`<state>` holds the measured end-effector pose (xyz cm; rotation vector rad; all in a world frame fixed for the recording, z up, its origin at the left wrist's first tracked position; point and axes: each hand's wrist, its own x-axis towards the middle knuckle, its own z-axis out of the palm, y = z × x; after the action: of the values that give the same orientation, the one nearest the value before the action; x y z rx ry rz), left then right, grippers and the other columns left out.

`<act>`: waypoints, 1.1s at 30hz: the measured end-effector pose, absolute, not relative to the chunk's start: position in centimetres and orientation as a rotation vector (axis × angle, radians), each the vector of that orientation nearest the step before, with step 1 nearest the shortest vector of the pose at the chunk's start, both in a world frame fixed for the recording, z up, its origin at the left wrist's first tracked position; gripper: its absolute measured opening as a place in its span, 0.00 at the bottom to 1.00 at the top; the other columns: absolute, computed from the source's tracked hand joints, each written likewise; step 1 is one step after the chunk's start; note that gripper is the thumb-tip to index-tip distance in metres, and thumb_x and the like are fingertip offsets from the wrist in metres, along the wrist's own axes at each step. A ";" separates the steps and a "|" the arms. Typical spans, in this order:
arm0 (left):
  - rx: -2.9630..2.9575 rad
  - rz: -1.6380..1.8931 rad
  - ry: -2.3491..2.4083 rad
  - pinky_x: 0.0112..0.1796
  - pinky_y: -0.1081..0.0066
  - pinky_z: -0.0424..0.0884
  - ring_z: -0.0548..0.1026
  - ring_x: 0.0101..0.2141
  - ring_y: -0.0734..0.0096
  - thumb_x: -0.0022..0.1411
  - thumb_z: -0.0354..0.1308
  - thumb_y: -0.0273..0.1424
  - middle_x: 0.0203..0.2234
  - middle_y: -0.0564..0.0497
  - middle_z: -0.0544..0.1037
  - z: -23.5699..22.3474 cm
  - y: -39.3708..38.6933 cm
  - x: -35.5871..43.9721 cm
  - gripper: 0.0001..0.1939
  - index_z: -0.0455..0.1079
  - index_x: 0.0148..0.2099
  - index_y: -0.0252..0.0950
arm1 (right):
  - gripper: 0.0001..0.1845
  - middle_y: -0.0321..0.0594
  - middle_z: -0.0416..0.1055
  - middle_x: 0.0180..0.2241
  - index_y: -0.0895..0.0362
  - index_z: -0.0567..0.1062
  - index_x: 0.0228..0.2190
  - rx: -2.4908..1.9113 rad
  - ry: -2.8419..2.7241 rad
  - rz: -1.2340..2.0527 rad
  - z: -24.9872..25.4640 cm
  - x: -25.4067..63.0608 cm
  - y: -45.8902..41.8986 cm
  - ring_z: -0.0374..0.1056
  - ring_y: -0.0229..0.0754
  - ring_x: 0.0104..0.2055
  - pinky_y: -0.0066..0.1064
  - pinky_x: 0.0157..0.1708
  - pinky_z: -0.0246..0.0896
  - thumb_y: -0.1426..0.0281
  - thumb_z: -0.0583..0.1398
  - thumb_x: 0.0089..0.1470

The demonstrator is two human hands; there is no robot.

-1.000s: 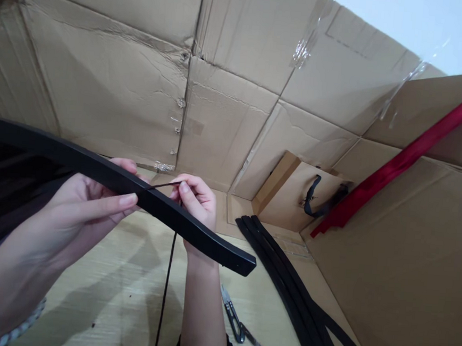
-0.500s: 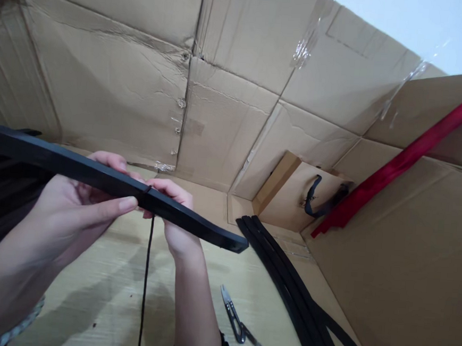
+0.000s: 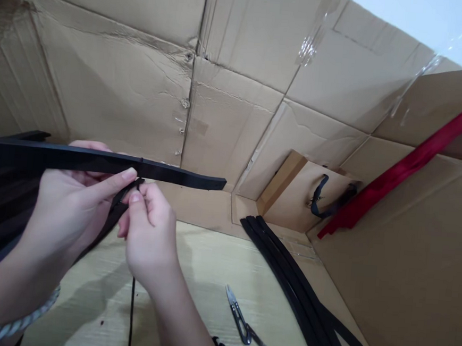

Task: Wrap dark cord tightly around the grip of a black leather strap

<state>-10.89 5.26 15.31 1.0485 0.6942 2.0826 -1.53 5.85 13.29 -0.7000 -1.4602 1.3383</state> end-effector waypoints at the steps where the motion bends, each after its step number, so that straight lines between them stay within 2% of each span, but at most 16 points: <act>1: 1.037 2.101 0.696 0.28 0.84 0.73 0.74 0.25 0.81 0.43 0.68 0.16 0.24 0.60 0.75 15.1 5.5 -10.9 0.19 0.67 0.35 0.36 | 0.11 0.27 0.56 0.15 0.54 0.62 0.26 -0.770 -1.542 1.226 13.4 -1.4 5.6 0.51 0.32 0.17 0.24 0.19 0.45 0.63 0.50 0.58; 6: 1.072 2.088 0.704 0.28 0.82 0.72 0.73 0.25 0.80 0.44 0.70 0.19 0.24 0.60 0.74 14.1 6.7 -10.4 0.18 0.68 0.35 0.38 | 0.12 0.33 0.61 0.19 0.56 0.65 0.28 -1.119 -2.033 0.315 14.2 0.1 5.1 0.52 0.35 0.21 0.29 0.23 0.38 0.69 0.46 0.60; 9: 1.116 2.031 0.727 0.31 0.80 0.72 0.74 0.27 0.79 0.43 0.71 0.20 0.25 0.59 0.74 13.4 7.2 -10.4 0.17 0.68 0.33 0.38 | 0.13 0.35 0.64 0.19 0.57 0.69 0.31 -1.195 -2.196 -0.015 15.0 1.7 5.3 0.55 0.36 0.20 0.30 0.23 0.37 0.72 0.47 0.60; 14: 1.182 1.986 0.844 0.34 0.79 0.71 0.74 0.30 0.78 0.43 0.71 0.22 0.27 0.58 0.74 12.7 7.9 -10.7 0.17 0.69 0.35 0.38 | 0.12 0.31 0.65 0.19 0.54 0.68 0.30 -1.234 -2.227 -0.022 15.8 5.0 4.8 0.59 0.35 0.20 0.27 0.22 0.42 0.67 0.49 0.62; 19: 1.261 1.926 1.004 0.33 0.77 0.71 0.74 0.29 0.75 0.42 0.71 0.22 0.26 0.57 0.75 12.7 8.1 -11.0 0.15 0.71 0.33 0.37 | 0.10 0.30 0.71 0.23 0.53 0.72 0.33 -1.166 -2.174 -0.020 15.9 7.6 4.7 0.64 0.32 0.22 0.25 0.22 0.49 0.68 0.52 0.62; 24: 1.328 1.805 1.006 0.34 0.70 0.75 0.77 0.31 0.68 0.42 0.71 0.26 0.27 0.53 0.77 12.9 7.6 -11.5 0.15 0.72 0.35 0.36 | 0.08 0.33 0.77 0.28 0.54 0.76 0.34 -0.996 -2.056 -0.210 16.0 9.2 5.4 0.71 0.33 0.27 0.24 0.27 0.57 0.71 0.56 0.60; 26: 1.356 1.764 0.979 0.34 0.71 0.75 0.77 0.31 0.68 0.44 0.71 0.26 0.27 0.53 0.78 13.1 7.2 -11.6 0.14 0.73 0.35 0.37 | 0.08 0.35 0.78 0.29 0.55 0.77 0.34 -0.928 -1.956 -0.336 16.0 9.5 5.5 0.73 0.34 0.29 0.25 0.28 0.59 0.73 0.57 0.58; 33: 1.503 1.563 0.962 0.27 0.77 0.73 0.76 0.27 0.69 0.47 0.68 0.25 0.26 0.52 0.77 15.1 4.6 -10.6 0.09 0.76 0.33 0.40 | 0.08 0.33 0.76 0.24 0.52 0.79 0.33 -0.847 -1.718 -0.517 15.7 9.8 5.5 0.68 0.33 0.23 0.26 0.24 0.58 0.74 0.60 0.55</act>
<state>-10.58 4.56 15.06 1.5026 0.9620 1.5630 9.81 5.48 15.67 -0.8474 -1.7179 -0.5170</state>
